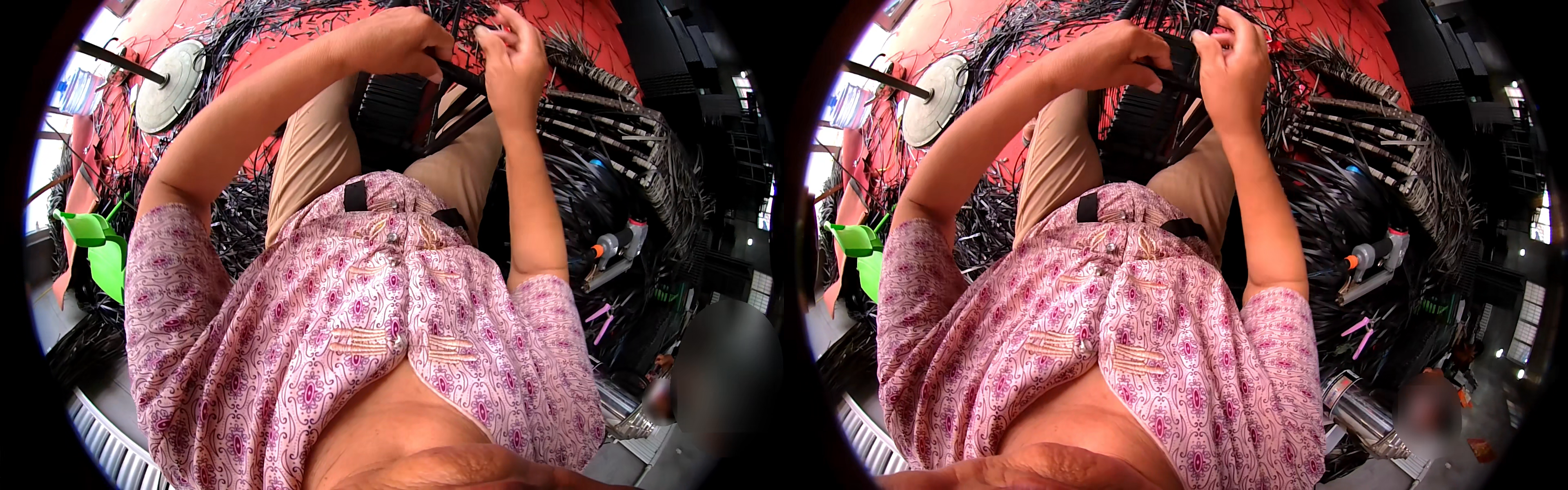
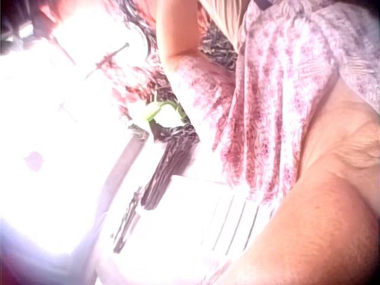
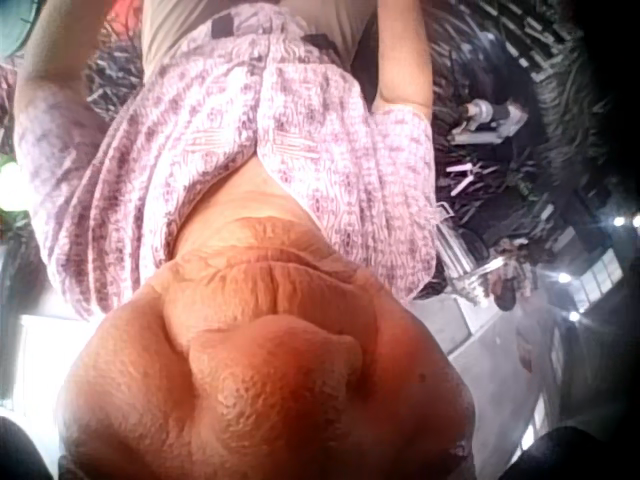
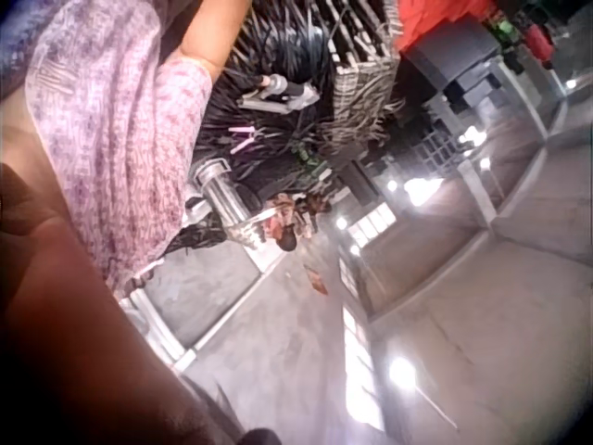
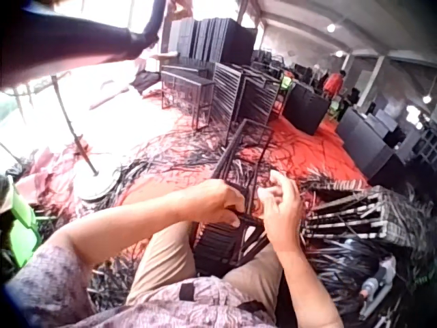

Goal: The person sits on the floor and weaves black synthetic strips through the frame of a chair. They use a staple gun to secure the woven strips to the frame and pliers to trim excess material. The process involves repeated weaving, stapling, and trimming actions.

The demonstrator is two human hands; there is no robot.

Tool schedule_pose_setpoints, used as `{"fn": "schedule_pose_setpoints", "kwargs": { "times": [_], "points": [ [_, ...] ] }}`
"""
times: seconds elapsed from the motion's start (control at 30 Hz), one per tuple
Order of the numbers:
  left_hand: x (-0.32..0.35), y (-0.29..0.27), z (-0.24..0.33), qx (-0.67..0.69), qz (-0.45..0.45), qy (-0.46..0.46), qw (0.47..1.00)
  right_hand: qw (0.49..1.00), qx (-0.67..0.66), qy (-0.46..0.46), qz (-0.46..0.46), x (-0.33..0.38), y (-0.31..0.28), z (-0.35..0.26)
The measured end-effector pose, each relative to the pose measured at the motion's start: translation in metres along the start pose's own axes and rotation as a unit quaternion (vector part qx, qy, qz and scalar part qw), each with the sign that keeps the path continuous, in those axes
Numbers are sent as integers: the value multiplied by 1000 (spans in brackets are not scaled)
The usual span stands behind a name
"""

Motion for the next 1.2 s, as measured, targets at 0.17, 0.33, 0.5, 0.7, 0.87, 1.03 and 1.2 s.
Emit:
{"fn": "schedule_pose_setpoints", "kwargs": {
  "times": [0.17, 0.33, 0.5, 0.7, 0.87, 1.03, 1.2],
  "points": [
    [-16, 6, -21, 130, -131, -36, 982, 994, 68, -81, 38, 67, -12, -30],
    [-34, 31, -40, 305, -286, -101, 903, 961, 187, -198, -39, 102, 7, -28],
    [-33, 14, -23, 334, -286, -145, 886, 942, 221, -238, -83, 98, 23, -34],
    [-40, 24, -37, 301, -295, -158, 893, 937, 195, -273, -98, 94, 33, -32],
    [-47, 28, -47, 351, -303, -175, 868, 945, 169, -264, -94, 61, 29, -34],
    [-41, 21, -77, -222, 157, 326, 906, 989, 49, 13, -138, 11, 28, -27],
    [-1, -8, -39, 86, 46, 22, 995, 950, -39, 235, -201, -4, 23, 21]
  ]
}}
Point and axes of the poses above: each hand's wrist, its own x-axis away from the middle knuckle, its own y-axis out of the palm, z = x × y, the point moved 4 cm from there along -x, towards the middle knuckle, and after that the axes turned 8 degrees about -x, right-handed, at the moved point
